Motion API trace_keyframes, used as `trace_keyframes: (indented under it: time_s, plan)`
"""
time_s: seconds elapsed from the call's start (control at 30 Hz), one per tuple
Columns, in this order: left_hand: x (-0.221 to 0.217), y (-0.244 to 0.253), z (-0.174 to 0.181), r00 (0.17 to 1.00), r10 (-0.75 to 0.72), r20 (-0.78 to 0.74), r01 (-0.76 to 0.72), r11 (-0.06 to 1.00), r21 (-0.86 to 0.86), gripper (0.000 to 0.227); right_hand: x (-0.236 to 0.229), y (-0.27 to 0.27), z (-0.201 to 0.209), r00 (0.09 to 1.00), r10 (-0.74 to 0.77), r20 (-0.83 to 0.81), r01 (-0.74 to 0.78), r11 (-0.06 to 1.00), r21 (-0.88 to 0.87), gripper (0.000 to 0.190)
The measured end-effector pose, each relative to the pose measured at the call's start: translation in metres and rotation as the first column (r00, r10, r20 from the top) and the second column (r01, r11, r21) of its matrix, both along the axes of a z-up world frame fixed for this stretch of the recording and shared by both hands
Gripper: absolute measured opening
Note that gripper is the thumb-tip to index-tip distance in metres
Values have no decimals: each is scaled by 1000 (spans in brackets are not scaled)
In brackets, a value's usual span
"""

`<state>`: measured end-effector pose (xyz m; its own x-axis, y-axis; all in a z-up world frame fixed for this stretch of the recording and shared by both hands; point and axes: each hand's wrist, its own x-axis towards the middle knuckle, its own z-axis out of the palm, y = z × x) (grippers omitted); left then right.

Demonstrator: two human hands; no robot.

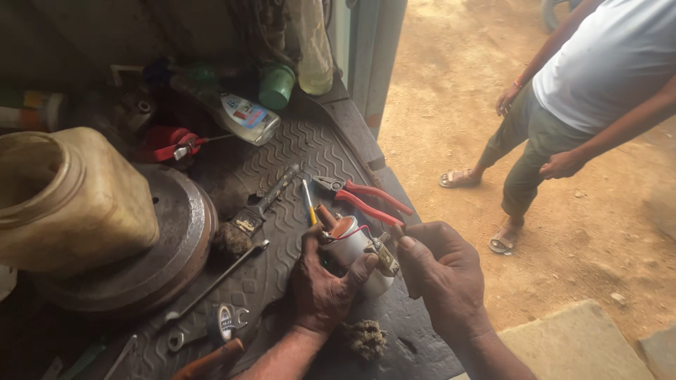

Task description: The person uses pliers and a screwdriver to disassemble and clean a small cylindrical fuel pump on a workbench, removing wires and a bracket before scrubbing a component with a small piece of abrasive material.

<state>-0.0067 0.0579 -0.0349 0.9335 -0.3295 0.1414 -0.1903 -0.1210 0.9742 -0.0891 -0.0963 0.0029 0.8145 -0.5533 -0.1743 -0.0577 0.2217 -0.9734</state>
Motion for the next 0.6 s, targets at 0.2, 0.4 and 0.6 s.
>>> trace_keyframes:
  time_s: [0.2, 0.4, 0.6]
  plan:
    - [1, 5, 0, 998, -2, -61, 7, 997, 78, 87, 4, 16, 0, 1000, -14, -19, 10, 979, -204, 16]
    - [6, 3, -2, 1000, -7, -1, 7, 996, 91, 88, -28, 14, -8, 983, -108, -145, 81, 979, -185, 15]
    - [6, 2, -4, 997, -20, 77, 19, 1000, 12, 83, -19, 6, -1, 979, -179, -94, 163, 973, -161, 16]
